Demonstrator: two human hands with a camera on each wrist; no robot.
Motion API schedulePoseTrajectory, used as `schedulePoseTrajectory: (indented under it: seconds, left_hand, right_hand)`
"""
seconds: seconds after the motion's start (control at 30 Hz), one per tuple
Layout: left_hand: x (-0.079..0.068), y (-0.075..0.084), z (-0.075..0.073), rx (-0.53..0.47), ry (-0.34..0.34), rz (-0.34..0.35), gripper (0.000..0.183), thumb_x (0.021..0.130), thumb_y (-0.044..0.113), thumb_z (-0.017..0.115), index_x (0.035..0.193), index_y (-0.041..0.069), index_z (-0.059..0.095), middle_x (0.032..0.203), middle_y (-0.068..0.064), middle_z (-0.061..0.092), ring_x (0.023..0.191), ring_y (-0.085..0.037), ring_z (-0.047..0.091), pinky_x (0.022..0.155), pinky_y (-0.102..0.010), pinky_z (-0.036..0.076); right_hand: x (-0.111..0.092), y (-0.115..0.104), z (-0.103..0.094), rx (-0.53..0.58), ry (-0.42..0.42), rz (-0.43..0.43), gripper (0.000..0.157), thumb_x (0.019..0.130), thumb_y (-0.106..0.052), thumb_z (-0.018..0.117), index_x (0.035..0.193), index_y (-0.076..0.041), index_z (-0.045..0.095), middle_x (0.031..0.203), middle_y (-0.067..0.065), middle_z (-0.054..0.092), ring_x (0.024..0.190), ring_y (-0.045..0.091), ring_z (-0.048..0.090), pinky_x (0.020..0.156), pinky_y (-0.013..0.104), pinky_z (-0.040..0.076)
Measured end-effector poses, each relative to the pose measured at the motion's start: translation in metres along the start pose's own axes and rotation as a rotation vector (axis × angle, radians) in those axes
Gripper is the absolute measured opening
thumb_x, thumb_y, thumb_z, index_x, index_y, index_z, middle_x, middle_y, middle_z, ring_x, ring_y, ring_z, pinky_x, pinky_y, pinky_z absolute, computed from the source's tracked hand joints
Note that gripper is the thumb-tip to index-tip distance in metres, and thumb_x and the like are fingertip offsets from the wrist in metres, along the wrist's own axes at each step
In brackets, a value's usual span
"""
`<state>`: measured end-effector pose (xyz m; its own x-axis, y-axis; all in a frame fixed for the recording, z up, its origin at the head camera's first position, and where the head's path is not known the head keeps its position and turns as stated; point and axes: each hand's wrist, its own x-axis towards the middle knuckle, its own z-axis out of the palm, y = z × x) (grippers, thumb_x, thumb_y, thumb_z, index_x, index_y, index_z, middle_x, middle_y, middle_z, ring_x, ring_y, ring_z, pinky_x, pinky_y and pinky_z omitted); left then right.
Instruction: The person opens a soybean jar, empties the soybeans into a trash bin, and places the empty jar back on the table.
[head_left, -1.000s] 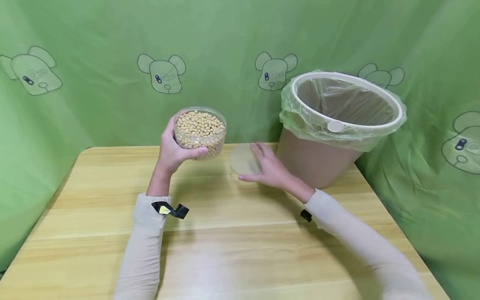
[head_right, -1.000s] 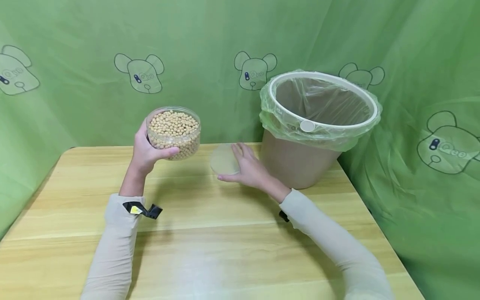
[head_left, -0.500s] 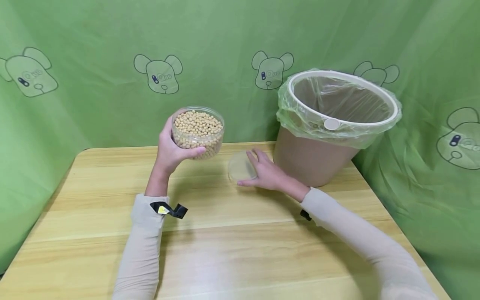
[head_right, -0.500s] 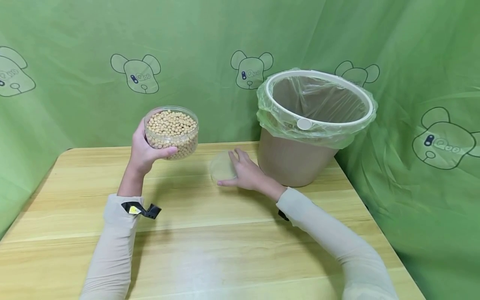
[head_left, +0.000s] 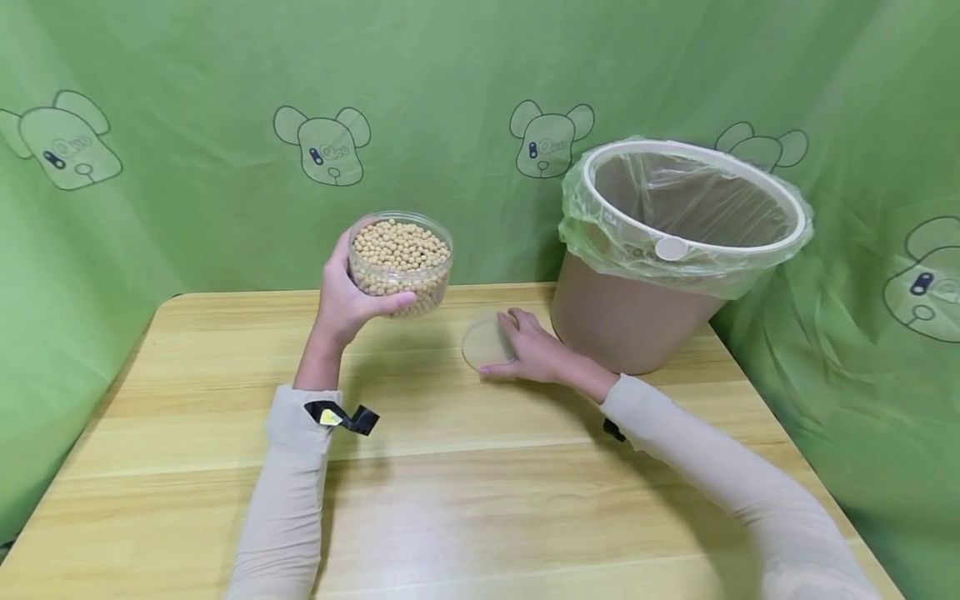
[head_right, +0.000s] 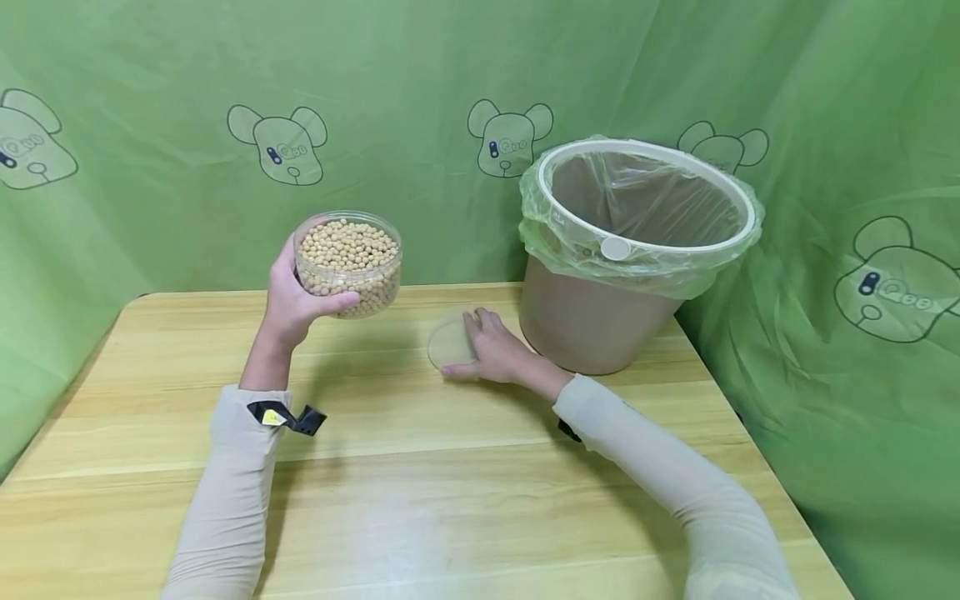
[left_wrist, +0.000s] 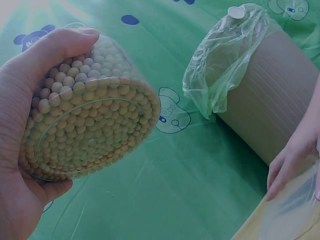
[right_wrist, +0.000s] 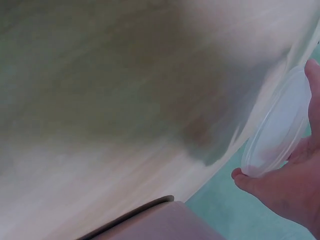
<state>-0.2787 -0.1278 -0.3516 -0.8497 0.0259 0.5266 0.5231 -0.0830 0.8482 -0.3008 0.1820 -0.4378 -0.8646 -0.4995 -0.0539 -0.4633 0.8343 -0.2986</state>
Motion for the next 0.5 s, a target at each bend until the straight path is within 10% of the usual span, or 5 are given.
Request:
schedulePoseTrajectory:
  seconds: [0.5]
  left_hand:
    - [-0.0007,-0.0012,0.0010,0.018,0.002,-0.020,0.101,0.058,-0.001,0.090,0.149,0.011,0.046,0.146,-0.013,0.052,0.132,-0.026,0.054,0.113,-0.040,0.051]
  right_hand:
    - [-0.0067,0.0029,0.0058,-0.039,-0.053,-0.015,0.113,0.085,-0.062,0.072,0.157,0.010,0.023,0.161,0.037,0.020,0.150,0.051,0.025,0.126,0.060,0.026]
